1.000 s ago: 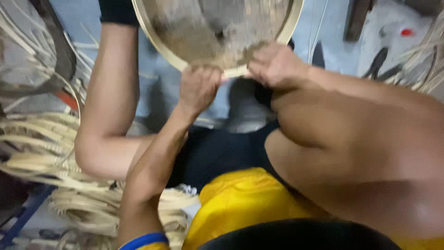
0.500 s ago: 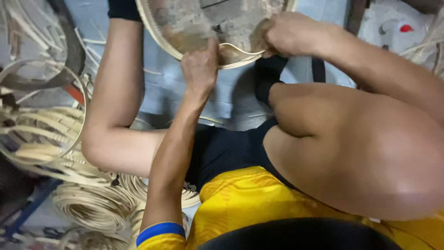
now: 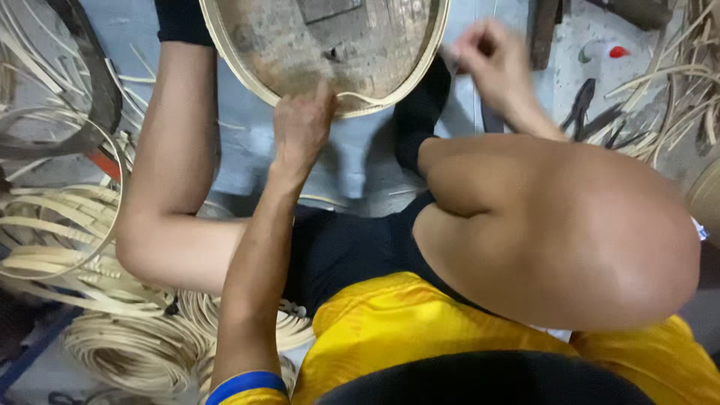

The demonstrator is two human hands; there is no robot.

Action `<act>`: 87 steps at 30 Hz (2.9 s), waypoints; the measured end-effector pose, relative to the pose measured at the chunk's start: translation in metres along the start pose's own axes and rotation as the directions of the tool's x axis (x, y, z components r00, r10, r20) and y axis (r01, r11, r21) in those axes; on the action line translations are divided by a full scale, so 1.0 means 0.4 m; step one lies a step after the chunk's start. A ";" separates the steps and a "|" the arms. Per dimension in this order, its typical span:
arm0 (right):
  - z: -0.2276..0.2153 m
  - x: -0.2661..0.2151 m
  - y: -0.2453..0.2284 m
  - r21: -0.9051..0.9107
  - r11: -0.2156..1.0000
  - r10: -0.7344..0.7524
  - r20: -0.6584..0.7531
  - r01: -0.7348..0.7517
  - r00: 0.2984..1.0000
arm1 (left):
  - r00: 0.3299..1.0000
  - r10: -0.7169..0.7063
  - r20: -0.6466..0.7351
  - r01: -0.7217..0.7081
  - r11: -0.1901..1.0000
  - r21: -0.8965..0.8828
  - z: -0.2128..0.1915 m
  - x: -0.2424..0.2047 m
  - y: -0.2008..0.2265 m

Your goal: The person is weaving a circular bamboo basket by hand. They are sitting on the floor, using thin bamboo strips to create the basket's structure, and occasionally using a wooden mallet to secure the strips.

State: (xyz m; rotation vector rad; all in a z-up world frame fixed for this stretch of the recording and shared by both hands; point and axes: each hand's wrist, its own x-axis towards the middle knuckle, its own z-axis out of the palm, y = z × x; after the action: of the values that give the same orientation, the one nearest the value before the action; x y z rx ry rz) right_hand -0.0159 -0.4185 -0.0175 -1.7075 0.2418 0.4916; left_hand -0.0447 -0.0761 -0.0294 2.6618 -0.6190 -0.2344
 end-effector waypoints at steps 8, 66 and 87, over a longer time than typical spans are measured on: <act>0.149 -0.006 0.173 0.796 0.587 0.173 0.051 -0.145 0.984 | 0.988 -0.060 -0.142 0.076 0.991 0.114 0.010 0.051 0.029; 0.218 0.058 -0.052 -0.554 0.210 -0.412 0.698 0.806 0.586 | 0.998 -0.002 -0.059 -0.006 0.992 -0.128 0.011 -0.003 0.044; 0.231 0.069 -0.058 -0.486 0.286 -0.431 0.704 0.826 0.564 | 0.996 0.016 -0.091 -0.030 0.988 -0.153 -0.006 0.009 0.050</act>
State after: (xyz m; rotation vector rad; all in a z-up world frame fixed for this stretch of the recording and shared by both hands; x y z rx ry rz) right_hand 0.0010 -0.3208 -0.0212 -2.2642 -1.2344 0.3349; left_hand -0.0488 -0.0934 -0.0190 2.5004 -0.5785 -0.1487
